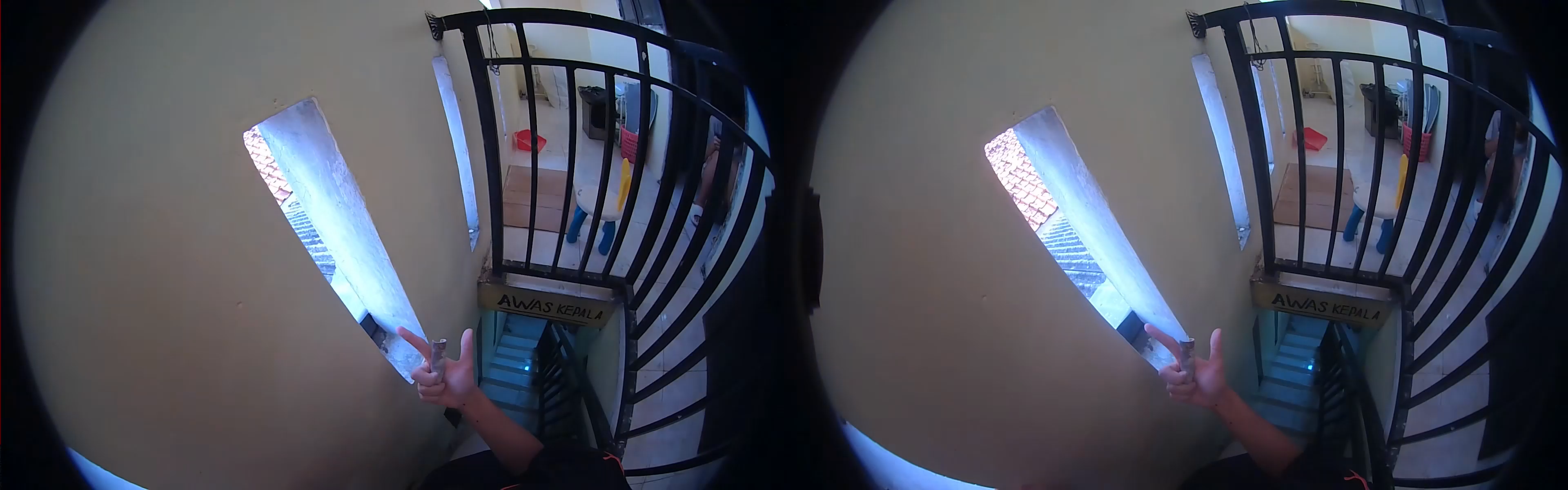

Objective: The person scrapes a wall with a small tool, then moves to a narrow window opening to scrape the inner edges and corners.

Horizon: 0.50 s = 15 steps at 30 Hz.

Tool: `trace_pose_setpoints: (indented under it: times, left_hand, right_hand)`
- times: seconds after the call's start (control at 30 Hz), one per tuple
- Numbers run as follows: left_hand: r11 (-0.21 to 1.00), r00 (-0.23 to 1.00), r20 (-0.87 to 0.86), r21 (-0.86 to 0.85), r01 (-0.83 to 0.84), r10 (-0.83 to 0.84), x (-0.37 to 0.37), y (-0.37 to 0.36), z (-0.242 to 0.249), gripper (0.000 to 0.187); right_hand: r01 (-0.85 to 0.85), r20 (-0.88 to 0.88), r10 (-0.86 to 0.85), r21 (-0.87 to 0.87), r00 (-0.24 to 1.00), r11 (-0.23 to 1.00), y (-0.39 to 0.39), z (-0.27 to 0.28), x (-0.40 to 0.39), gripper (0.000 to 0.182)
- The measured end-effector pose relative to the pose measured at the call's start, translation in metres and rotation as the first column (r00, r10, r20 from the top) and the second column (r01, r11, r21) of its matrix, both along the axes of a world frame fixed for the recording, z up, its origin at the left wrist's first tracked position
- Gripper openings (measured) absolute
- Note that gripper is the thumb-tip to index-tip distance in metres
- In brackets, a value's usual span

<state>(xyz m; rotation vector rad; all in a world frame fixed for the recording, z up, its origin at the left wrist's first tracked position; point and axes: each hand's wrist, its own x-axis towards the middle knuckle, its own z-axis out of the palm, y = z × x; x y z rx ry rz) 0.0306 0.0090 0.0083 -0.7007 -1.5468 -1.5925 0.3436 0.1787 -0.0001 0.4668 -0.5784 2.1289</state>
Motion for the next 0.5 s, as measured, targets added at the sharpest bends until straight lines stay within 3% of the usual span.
trace_pose_setpoints:
  times: [0.13, 0.43, 0.5]
  left_hand:
    - [1.0, 1.0, 0.005, -0.016, -0.003, 0.003, -0.001, 0.002, -0.001, 0.043]
    - [1.0, 1.0, -0.025, -0.029, 0.003, -0.004, -0.013, -0.01, -0.003, 0.046]
    - [1.0, 1.0, -0.029, -0.028, 0.008, -0.009, -0.015, -0.014, -0.004, 0.047]
  right_hand:
    - [-0.028, 0.165, 0.033, -0.032, 0.986, 0.999, -0.005, 0.003, -0.017, 0.122]
    - [-0.025, 0.227, 0.034, -0.04, 0.973, 0.999, -0.009, -0.009, -0.038, 0.11]
    - [-0.024, 0.157, 0.041, -0.112, 0.987, 0.993, -0.01, -0.01, -0.04, 0.109]
